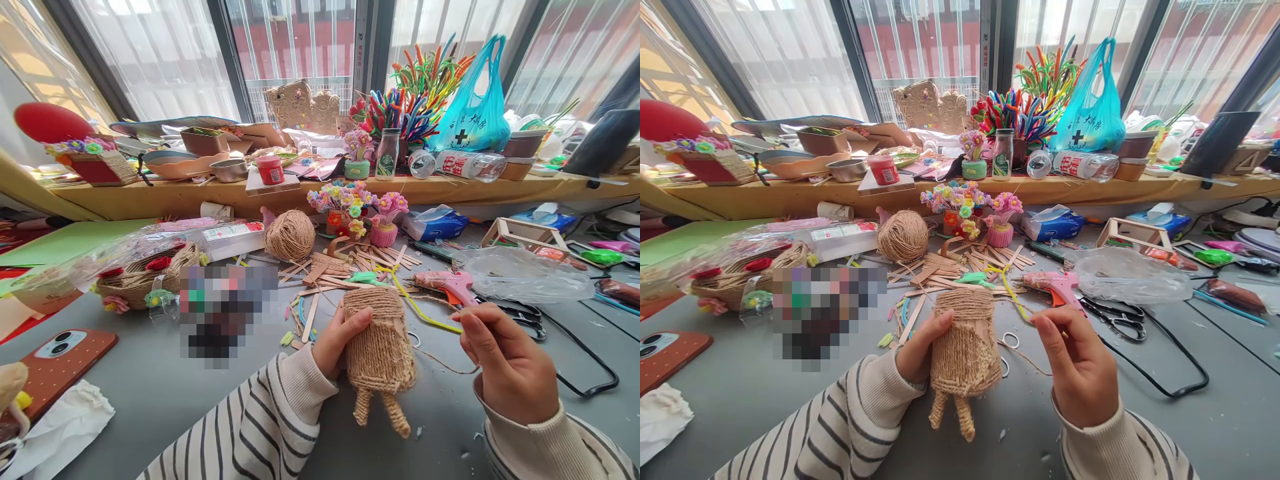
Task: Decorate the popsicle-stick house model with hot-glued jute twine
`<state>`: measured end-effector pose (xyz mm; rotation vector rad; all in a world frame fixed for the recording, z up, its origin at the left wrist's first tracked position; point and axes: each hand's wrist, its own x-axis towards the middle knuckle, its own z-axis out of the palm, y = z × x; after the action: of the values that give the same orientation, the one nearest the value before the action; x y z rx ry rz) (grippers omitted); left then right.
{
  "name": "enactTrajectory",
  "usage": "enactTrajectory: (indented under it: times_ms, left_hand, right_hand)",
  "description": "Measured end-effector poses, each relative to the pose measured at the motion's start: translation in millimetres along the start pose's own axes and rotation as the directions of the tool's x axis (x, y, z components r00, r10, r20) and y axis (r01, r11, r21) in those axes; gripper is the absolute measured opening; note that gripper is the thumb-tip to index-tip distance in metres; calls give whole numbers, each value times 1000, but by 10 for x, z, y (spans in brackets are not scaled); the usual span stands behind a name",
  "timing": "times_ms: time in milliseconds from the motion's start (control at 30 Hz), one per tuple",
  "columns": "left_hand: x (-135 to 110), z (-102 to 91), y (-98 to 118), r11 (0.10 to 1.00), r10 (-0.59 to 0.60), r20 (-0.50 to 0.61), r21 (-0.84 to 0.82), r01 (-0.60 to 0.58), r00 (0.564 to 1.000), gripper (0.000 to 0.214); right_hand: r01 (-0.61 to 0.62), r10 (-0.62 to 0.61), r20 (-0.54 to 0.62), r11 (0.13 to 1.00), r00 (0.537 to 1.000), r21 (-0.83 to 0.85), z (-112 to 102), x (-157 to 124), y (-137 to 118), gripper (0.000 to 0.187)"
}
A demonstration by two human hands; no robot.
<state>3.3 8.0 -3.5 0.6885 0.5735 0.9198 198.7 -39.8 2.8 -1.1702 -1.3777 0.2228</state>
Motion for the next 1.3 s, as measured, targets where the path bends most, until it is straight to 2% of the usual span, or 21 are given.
enactTrajectory:
  times_ms: [67, 100, 133, 200, 267, 333, 467, 633, 700, 767, 833, 900, 967, 1033, 1133, 1300]
  left_hand:
    - [11, -14, 58, 991, -78, 51, -106, 83, 996, 63]
    - [18, -23, 88, 983, -57, 46, -172, 64, 997, 66]
    - [25, -32, 114, 975, 9, 7, -223, -7, 1000, 66]
    - [36, -43, 152, 959, 90, -60, -262, -103, 994, 64]
    - [42, -41, 170, 954, 125, -102, -260, -148, 987, 63]
    - [41, -28, 176, 952, 129, -122, -264, -157, 984, 61]
    - [35, -11, 189, 937, 86, -82, -332, -109, 993, 54]
    - [44, -28, 203, 924, 63, -76, -372, -87, 995, 51]
    - [47, -29, 206, 918, 45, -75, -389, -71, 996, 51]
    - [46, -22, 209, 914, 14, -74, -403, -43, 997, 52]
    - [43, -11, 212, 914, -2, -87, -405, -34, 996, 52]
    - [41, -4, 211, 914, 6, -92, -403, -43, 996, 51]
    - [42, 0, 205, 912, 24, -68, -408, -49, 997, 51]
    - [44, 3, 196, 908, 26, -34, -417, -38, 999, 49]
    - [46, 12, 182, 912, 45, -32, -407, -54, 998, 43]
    - [27, 23, 162, 925, 8, -36, -380, -21, 999, 39]
  right_hand:
    - [-62, 67, 85, 996, 994, -59, 8, 17, 33, 20]
    - [-73, 88, 153, 992, 984, -99, 19, 26, 47, 22]
    - [-71, 103, 232, 987, 967, -142, 36, 31, 58, 24]
    - [-30, 112, 401, 978, 909, -204, 87, 26, 82, 27]
    - [31, 109, 540, 969, 835, -244, 147, -5, 114, 29]
    - [113, 80, 602, 954, 795, -276, 199, -53, 157, 29]
    - [256, -32, 577, 915, 816, -312, 225, -121, 238, 29]
    - [272, -21, 591, 901, 806, -339, 163, -58, 259, 27]
    - [246, -10, 561, 905, 827, -346, 125, 0, 256, 31]
    - [170, 29, 454, 904, 891, -392, 71, 63, 260, 38]
    - [52, 90, 275, 881, 957, -470, -3, 127, 284, 43]
    - [-60, 154, 125, 832, 980, -551, -95, 194, 348, 42]
    - [-113, 180, 44, 771, 983, -627, -195, 262, 463, 38]
    - [-105, 186, 38, 699, 982, -707, -282, 326, 624, 33]
    - [-125, 237, 48, 661, 970, -740, -359, 395, 905, 31]
    - [-181, 385, 114, 649, 916, -739, -357, 429, 1240, 39]
